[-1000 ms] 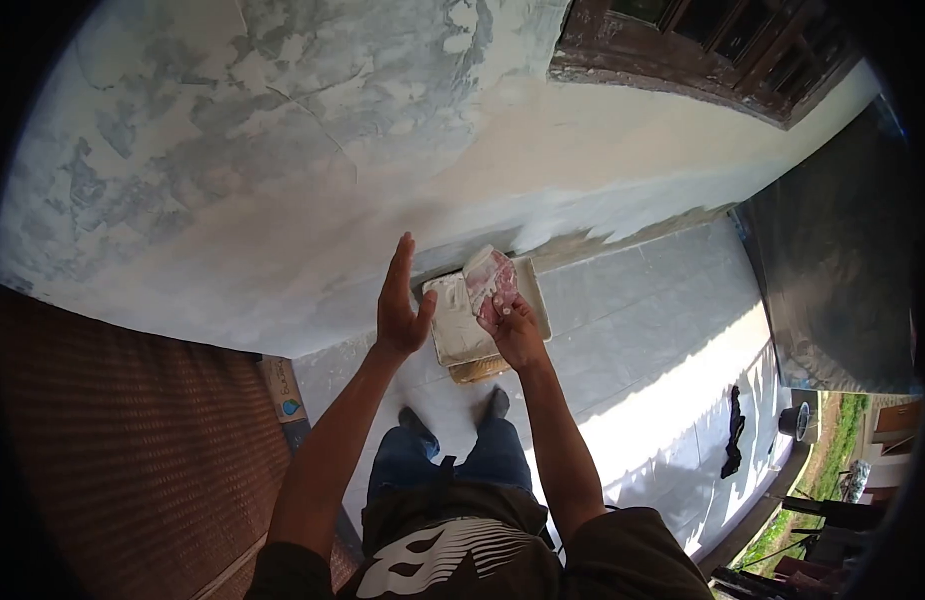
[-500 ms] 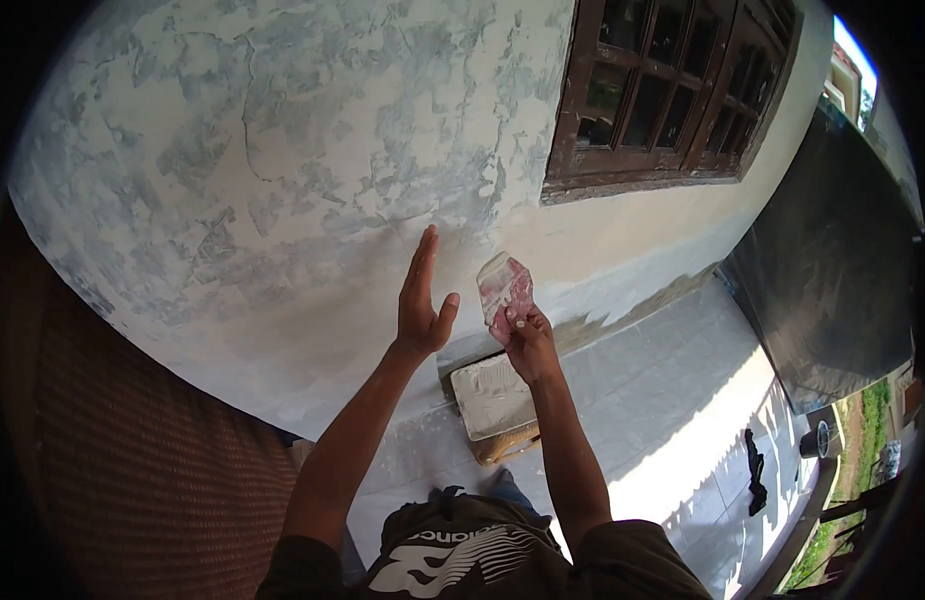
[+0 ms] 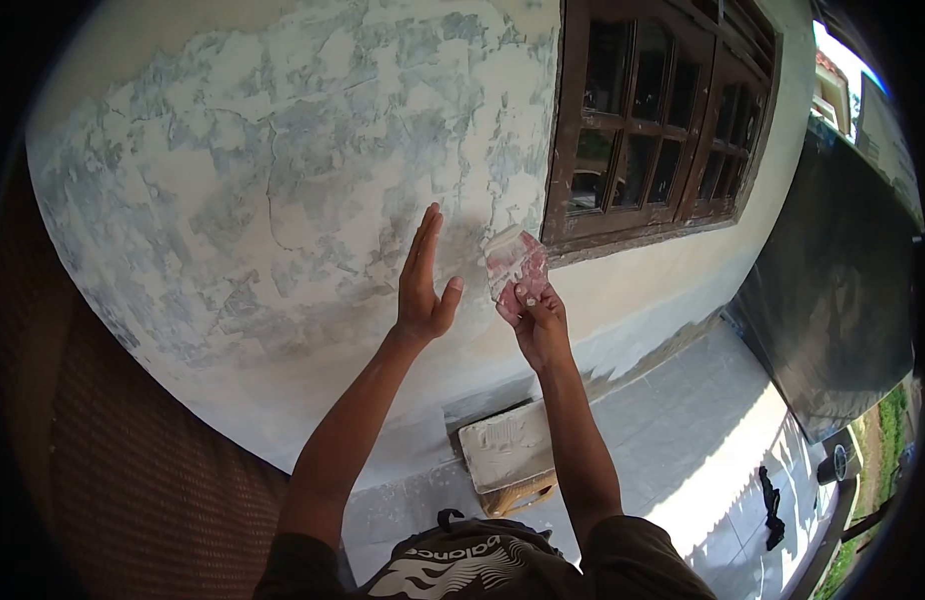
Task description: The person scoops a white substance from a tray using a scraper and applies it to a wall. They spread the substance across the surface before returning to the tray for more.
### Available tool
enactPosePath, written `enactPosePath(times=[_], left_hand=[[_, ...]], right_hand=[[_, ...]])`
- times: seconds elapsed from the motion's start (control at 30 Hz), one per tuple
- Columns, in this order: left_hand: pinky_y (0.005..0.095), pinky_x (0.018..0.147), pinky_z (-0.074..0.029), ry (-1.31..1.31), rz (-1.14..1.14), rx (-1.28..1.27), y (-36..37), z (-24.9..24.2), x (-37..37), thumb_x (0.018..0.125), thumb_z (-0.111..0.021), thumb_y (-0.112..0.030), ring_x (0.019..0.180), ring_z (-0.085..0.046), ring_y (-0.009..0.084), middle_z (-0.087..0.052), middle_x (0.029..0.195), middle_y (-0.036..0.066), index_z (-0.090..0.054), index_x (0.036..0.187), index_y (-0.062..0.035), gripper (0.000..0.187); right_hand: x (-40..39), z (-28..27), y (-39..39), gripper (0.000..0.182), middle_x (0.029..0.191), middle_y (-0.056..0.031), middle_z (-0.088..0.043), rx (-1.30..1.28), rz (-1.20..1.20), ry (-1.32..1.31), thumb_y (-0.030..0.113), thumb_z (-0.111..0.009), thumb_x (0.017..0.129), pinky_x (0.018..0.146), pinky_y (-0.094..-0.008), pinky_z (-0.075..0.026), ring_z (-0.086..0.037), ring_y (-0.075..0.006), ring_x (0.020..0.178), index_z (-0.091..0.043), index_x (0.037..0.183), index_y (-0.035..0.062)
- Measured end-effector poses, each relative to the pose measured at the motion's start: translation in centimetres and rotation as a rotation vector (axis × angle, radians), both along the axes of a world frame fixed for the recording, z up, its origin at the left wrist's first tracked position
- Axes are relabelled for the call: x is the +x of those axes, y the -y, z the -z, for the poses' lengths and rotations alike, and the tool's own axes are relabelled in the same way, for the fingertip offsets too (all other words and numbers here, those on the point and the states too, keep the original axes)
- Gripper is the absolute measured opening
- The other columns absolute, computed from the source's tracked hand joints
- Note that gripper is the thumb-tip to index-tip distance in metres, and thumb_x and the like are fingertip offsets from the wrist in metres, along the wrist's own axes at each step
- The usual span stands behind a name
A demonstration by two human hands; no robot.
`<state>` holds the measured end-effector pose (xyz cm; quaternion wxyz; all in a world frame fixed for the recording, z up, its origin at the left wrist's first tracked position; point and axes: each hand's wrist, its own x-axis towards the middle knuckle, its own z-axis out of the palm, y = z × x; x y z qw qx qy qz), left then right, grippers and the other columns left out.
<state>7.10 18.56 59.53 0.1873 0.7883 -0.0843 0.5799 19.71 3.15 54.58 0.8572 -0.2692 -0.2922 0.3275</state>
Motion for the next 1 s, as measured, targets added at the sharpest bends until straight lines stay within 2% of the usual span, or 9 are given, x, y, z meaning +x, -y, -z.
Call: enactPosePath(times=[0.33,0.53,0.63,0.7,0.73,0.8,0.83,0.9,1.0], left_hand=[[0.048,0.121,-0.028,0.104,-0.038,0.131,-1.4,-6.8,3.4,0.096,-0.051,-0.038,0.148,-0.031,0.0408,-0.032,0.159,0.027,-0.03,0.153,0.0064,0.074],[0.0481,0.12,-0.029,0.152,-0.104,0.255,-3.1,-12.4,4.9,0.094,-0.053,-0.037,0.147,-0.034,0.04,-0.036,0.157,0.026,-0.033,0.152,0.0053,0.074],[0.0498,0.119,-0.029,0.171,-0.159,0.334,-4.1,-15.8,5.6,0.093,-0.056,-0.034,0.146,-0.036,0.0401,-0.038,0.156,0.025,-0.036,0.15,0.0047,0.072],[0.0519,0.119,-0.028,0.179,-0.213,0.415,-4.8,-18.2,6.1,0.091,-0.059,-0.033,0.145,-0.038,0.0388,-0.04,0.156,0.023,-0.04,0.148,0.0042,0.071],[0.0519,0.119,-0.028,0.184,-0.21,0.418,-5.1,-19.4,6.3,0.091,-0.059,-0.033,0.145,-0.038,0.0388,-0.04,0.156,0.023,-0.04,0.148,0.0042,0.071],[0.0525,0.119,-0.028,0.161,-0.355,0.53,-5.7,-21.5,6.7,0.09,-0.06,-0.033,0.144,-0.04,0.0371,-0.041,0.155,0.022,-0.041,0.147,0.0041,0.071],[0.0533,0.119,-0.028,0.182,-0.399,0.565,-6.3,-22.3,7.1,0.089,-0.061,-0.033,0.144,-0.04,0.0362,-0.043,0.154,0.021,-0.042,0.146,0.0041,0.07],[0.0534,0.119,-0.029,0.189,-0.436,0.585,-7.2,-23.4,7.3,0.089,-0.062,-0.034,0.144,-0.04,0.0358,-0.043,0.154,0.021,-0.043,0.146,0.0041,0.071],[0.0533,0.119,-0.03,0.193,-0.511,0.625,-7.6,-23.6,7.8,0.088,-0.062,-0.036,0.144,-0.041,0.0349,-0.045,0.153,0.02,-0.044,0.145,0.0039,0.072]], right_hand=[[5.1,-7.3,-1.9,0.023,0.111,-0.009,-0.07,0.139,0.027,0.11,0.0,-0.062,0.096,0.086,-0.0356,-0.064,-0.072,-0.0191,0.099,-0.062,0.118,0.0027],[8.1,-13.8,-2.6,0.019,0.112,-0.0101,-0.071,0.199,0.146,0.265,0.0,-0.067,0.093,0.088,-0.0347,-0.064,-0.072,-0.0187,0.098,-0.068,0.112,0.0009],[10.5,-18.1,-4.1,0.016,0.106,-0.009,-0.071,0.287,0.342,0.397,0.001,-0.068,0.092,0.084,-0.0312,-0.061,-0.07,-0.0149,0.09,-0.071,0.108,0.0],[12.5,-21.0,-5.3,0.02,0.096,-0.0085,-0.07,0.279,0.984,0.847,-0.001,-0.07,0.086,0.076,-0.0294,-0.057,-0.068,-0.0185,0.086,-0.074,0.106,0.0018],[12.7,-22.8,-5.5,0.02,0.096,-0.0085,-0.07,0.283,0.989,0.849,-0.001,-0.07,0.086,0.076,-0.0294,-0.057,-0.068,-0.0185,0.086,-0.074,0.106,0.0018],[12.9,-26.2,-6.0,0.027,0.089,-0.0079,-0.067,0.258,1.608,1.259,-0.002,-0.073,0.078,0.067,-0.0329,-0.054,-0.063,-0.0249,0.083,-0.076,0.104,0.0042],[13.2,-27.4,-6.5,0.027,0.089,-0.0079,-0.067,0.26,1.613,1.259,-0.002,-0.073,0.078,0.067,-0.0329,-0.054,-0.063,-0.0249,0.083,-0.076,0.104,0.0042],[13.8,-29.2,-7.7,0.033,0.088,-0.0074,-0.066,0.33,1.84,1.418,0.0,-0.073,0.073,0.069,-0.0369,-0.053,-0.059,-0.0297,0.086,-0.076,0.105,0.0062],[14.6,-30.1,-9.1,0.032,0.09,-0.0045,-0.067,0.203,1.854,1.517,0.004,-0.073,0.075,0.075,-0.0383,-0.052,-0.059,-0.0273,0.09,-0.075,0.108,0.006]])
